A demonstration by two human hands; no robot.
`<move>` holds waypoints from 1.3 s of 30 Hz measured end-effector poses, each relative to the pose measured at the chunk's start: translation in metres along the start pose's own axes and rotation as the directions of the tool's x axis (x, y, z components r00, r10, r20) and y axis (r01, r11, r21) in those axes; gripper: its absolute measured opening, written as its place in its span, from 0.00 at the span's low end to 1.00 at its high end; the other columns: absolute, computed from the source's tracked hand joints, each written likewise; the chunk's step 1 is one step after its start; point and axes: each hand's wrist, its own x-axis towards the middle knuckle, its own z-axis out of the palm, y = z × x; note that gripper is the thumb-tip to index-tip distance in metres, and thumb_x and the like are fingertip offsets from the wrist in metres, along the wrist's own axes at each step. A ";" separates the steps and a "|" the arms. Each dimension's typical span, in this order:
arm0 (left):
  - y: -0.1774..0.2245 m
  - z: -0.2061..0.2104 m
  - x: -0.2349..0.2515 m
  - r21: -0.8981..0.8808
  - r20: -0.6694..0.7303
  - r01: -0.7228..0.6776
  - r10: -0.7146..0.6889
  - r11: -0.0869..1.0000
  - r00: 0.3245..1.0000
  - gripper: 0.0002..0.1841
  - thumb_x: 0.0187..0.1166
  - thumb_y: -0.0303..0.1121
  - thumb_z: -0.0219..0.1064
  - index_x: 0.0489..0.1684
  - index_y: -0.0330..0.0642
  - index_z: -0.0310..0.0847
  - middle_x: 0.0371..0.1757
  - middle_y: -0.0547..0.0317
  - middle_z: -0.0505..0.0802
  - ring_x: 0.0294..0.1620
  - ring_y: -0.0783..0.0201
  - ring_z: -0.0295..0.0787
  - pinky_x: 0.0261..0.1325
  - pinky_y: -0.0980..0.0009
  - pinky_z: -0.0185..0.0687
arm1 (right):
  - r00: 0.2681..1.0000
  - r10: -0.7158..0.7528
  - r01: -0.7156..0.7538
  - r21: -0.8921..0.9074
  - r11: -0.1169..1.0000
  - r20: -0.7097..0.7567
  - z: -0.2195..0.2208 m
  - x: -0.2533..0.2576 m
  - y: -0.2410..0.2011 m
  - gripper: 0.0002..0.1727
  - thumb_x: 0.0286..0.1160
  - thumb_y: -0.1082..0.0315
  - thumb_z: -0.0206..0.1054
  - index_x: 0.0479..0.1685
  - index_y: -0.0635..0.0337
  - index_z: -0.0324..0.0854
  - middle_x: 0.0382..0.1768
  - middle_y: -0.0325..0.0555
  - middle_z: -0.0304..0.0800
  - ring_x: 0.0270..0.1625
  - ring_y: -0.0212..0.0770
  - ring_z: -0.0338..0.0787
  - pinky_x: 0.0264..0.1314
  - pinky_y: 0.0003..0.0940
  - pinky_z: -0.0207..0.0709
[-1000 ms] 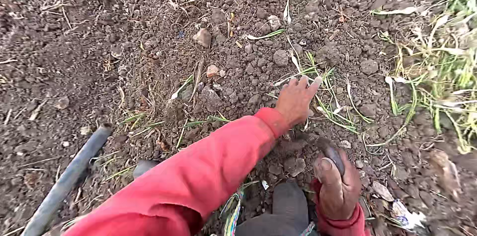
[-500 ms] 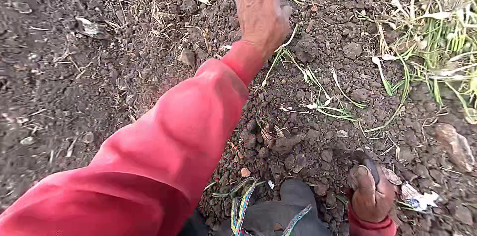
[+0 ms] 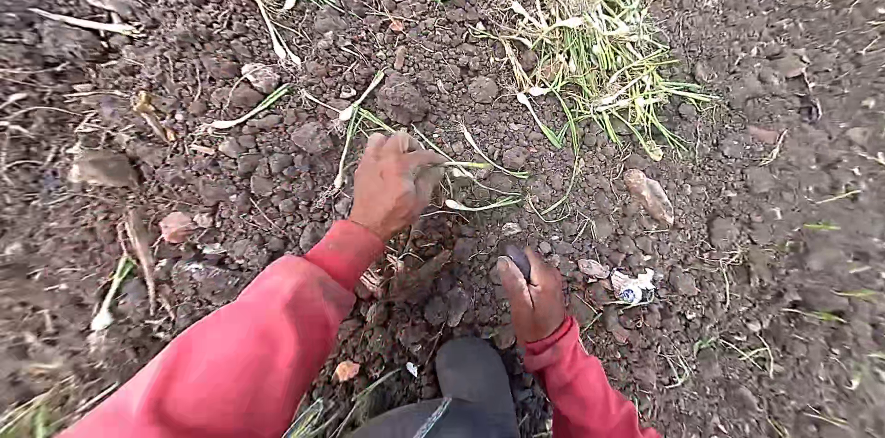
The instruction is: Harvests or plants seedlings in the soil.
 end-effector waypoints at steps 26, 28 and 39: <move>-0.002 0.005 -0.032 0.394 0.543 0.204 -0.406 0.896 0.735 0.14 0.83 0.38 0.61 0.53 0.43 0.90 0.56 0.44 0.93 0.56 0.40 0.92 0.49 0.37 0.87 | 0.990 -0.091 0.097 -0.051 0.994 0.112 0.008 0.004 -0.010 0.31 0.86 0.37 0.53 0.32 0.57 0.81 0.14 0.33 0.71 0.14 0.27 0.72 0.16 0.30 0.69; -0.004 0.007 -0.033 0.358 0.526 0.258 -0.422 0.897 0.738 0.14 0.82 0.41 0.62 0.47 0.44 0.91 0.51 0.45 0.94 0.56 0.42 0.93 0.50 0.37 0.87 | 0.985 -0.075 0.088 -0.082 0.993 0.153 0.012 0.011 -0.015 0.32 0.86 0.36 0.52 0.32 0.57 0.81 0.13 0.33 0.71 0.14 0.28 0.72 0.15 0.31 0.68; -0.074 -0.079 -0.102 -0.486 0.155 0.710 -0.750 0.509 0.643 0.07 0.70 0.35 0.81 0.35 0.43 0.93 0.30 0.56 0.93 0.29 0.62 0.85 0.36 0.56 0.80 | 0.917 -0.228 -0.087 0.723 0.686 0.327 -0.040 0.072 -0.131 0.20 0.84 0.42 0.61 0.37 0.47 0.81 0.17 0.30 0.75 0.14 0.29 0.74 0.15 0.27 0.74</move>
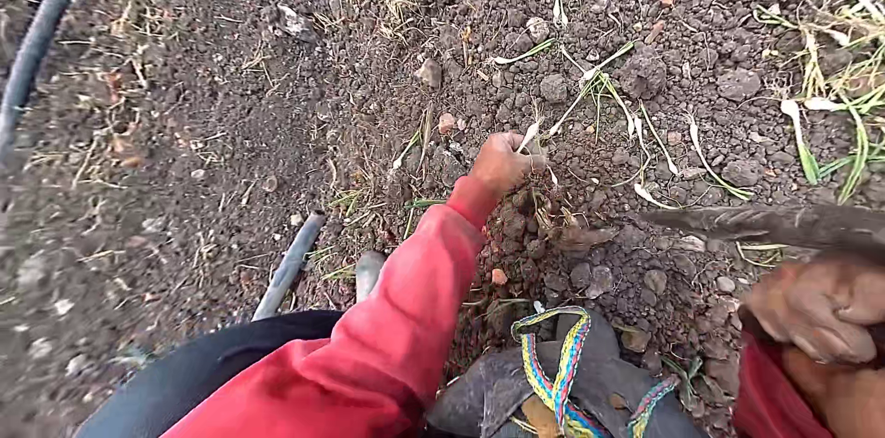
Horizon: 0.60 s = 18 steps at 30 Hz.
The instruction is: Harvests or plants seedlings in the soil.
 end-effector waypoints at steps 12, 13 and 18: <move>-0.025 0.087 -0.018 0.379 0.171 -0.168 0.110 0.910 0.979 0.08 0.78 0.35 0.71 0.42 0.41 0.92 0.43 0.45 0.96 0.51 0.45 0.94 0.57 0.39 0.86 | 0.996 0.090 -0.086 -0.434 0.897 -0.012 0.048 -0.033 0.161 0.28 0.86 0.37 0.53 0.35 0.54 0.78 0.13 0.35 0.71 0.13 0.35 0.73 0.14 0.37 0.72; -0.037 0.101 -0.028 0.414 0.227 -0.194 0.106 0.889 0.968 0.09 0.80 0.34 0.69 0.50 0.42 0.91 0.51 0.44 0.95 0.57 0.44 0.93 0.60 0.39 0.86 | 0.998 0.063 -0.067 -0.396 0.916 -0.025 0.042 -0.038 0.135 0.27 0.87 0.38 0.53 0.35 0.53 0.78 0.13 0.34 0.69 0.11 0.35 0.71 0.12 0.37 0.70; -0.035 0.067 -0.040 0.369 0.173 -0.315 0.268 0.874 0.948 0.16 0.84 0.25 0.62 0.68 0.37 0.82 0.55 0.43 0.94 0.55 0.45 0.95 0.61 0.43 0.88 | 0.991 -0.123 0.105 -0.247 0.963 -0.058 0.006 -0.007 0.039 0.21 0.86 0.41 0.55 0.32 0.43 0.77 0.14 0.27 0.71 0.12 0.29 0.72 0.12 0.29 0.70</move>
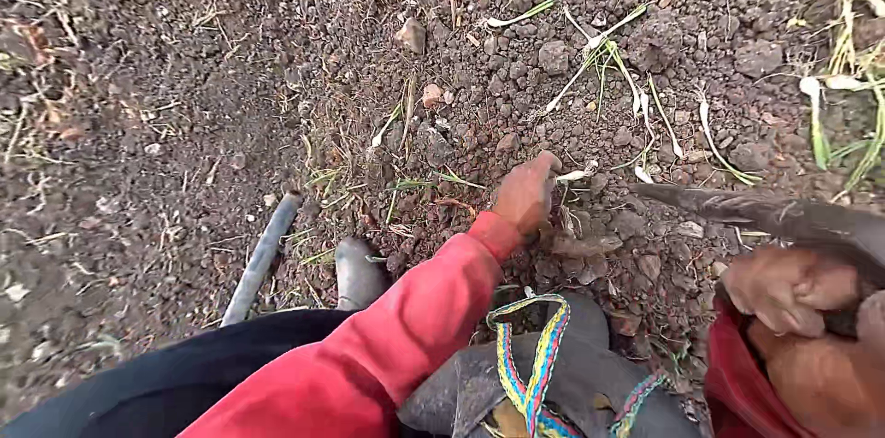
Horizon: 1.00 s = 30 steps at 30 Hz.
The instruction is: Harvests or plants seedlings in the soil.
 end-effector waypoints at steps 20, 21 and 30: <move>0.097 0.079 0.091 0.461 0.403 -0.606 0.455 0.648 0.794 0.10 0.83 0.30 0.63 0.48 0.46 0.92 0.56 0.51 0.91 0.70 0.43 0.81 0.61 0.47 0.83 | 0.910 0.197 -0.280 -0.189 0.941 -0.366 -0.038 0.003 0.075 0.23 0.88 0.43 0.53 0.33 0.51 0.77 0.12 0.31 0.69 0.10 0.32 0.70 0.11 0.34 0.69; 0.101 0.078 0.094 0.439 0.408 -0.596 0.442 0.672 0.799 0.10 0.84 0.30 0.62 0.48 0.44 0.91 0.57 0.50 0.90 0.70 0.43 0.81 0.59 0.49 0.85 | 0.877 0.281 -0.370 -0.178 0.912 -0.389 -0.035 -0.005 0.099 0.25 0.88 0.42 0.53 0.33 0.53 0.78 0.12 0.33 0.69 0.10 0.35 0.70 0.12 0.37 0.70; 0.090 0.025 0.081 -0.400 0.315 0.174 -0.044 0.900 0.948 0.08 0.72 0.34 0.81 0.33 0.39 0.91 0.23 0.58 0.91 0.18 0.67 0.77 0.24 0.67 0.73 | 0.950 0.044 -0.032 0.045 0.998 -0.309 -0.066 -0.016 0.005 0.22 0.87 0.41 0.57 0.33 0.47 0.80 0.13 0.30 0.71 0.11 0.31 0.70 0.11 0.30 0.70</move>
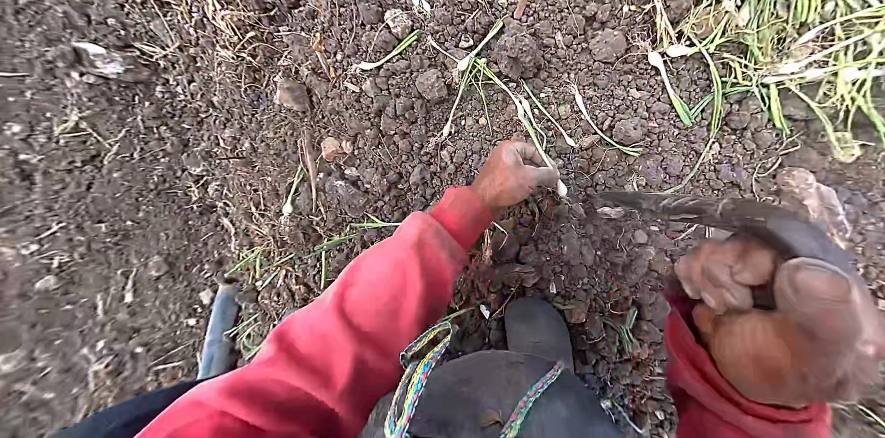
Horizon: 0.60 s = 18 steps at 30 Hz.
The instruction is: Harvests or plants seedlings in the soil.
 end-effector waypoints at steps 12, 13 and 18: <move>-0.026 0.104 0.000 0.858 0.193 -0.270 0.214 0.437 0.958 0.10 0.81 0.41 0.66 0.45 0.55 0.95 0.56 0.58 0.91 0.67 0.48 0.79 0.74 0.43 0.67 | 0.978 0.135 -0.158 -0.140 0.978 -0.157 -0.004 -0.065 0.040 0.25 0.87 0.39 0.56 0.33 0.50 0.77 0.12 0.32 0.69 0.11 0.33 0.71 0.13 0.33 0.71; -0.031 0.106 -0.002 0.869 0.208 -0.295 0.248 0.397 0.946 0.09 0.81 0.41 0.68 0.47 0.56 0.95 0.55 0.58 0.91 0.67 0.48 0.79 0.75 0.43 0.66 | 0.981 0.109 -0.138 -0.179 0.974 -0.158 -0.013 -0.072 0.018 0.26 0.85 0.36 0.56 0.36 0.48 0.79 0.13 0.32 0.71 0.12 0.33 0.73 0.13 0.33 0.71; 0.019 0.096 0.004 0.814 0.194 -0.466 0.594 0.347 0.781 0.14 0.75 0.33 0.67 0.56 0.53 0.92 0.51 0.52 0.90 0.58 0.43 0.83 0.60 0.43 0.77 | 0.981 0.094 -0.156 -0.399 0.904 -0.170 -0.037 -0.108 0.045 0.30 0.84 0.33 0.53 0.39 0.53 0.80 0.15 0.34 0.75 0.14 0.32 0.77 0.15 0.34 0.75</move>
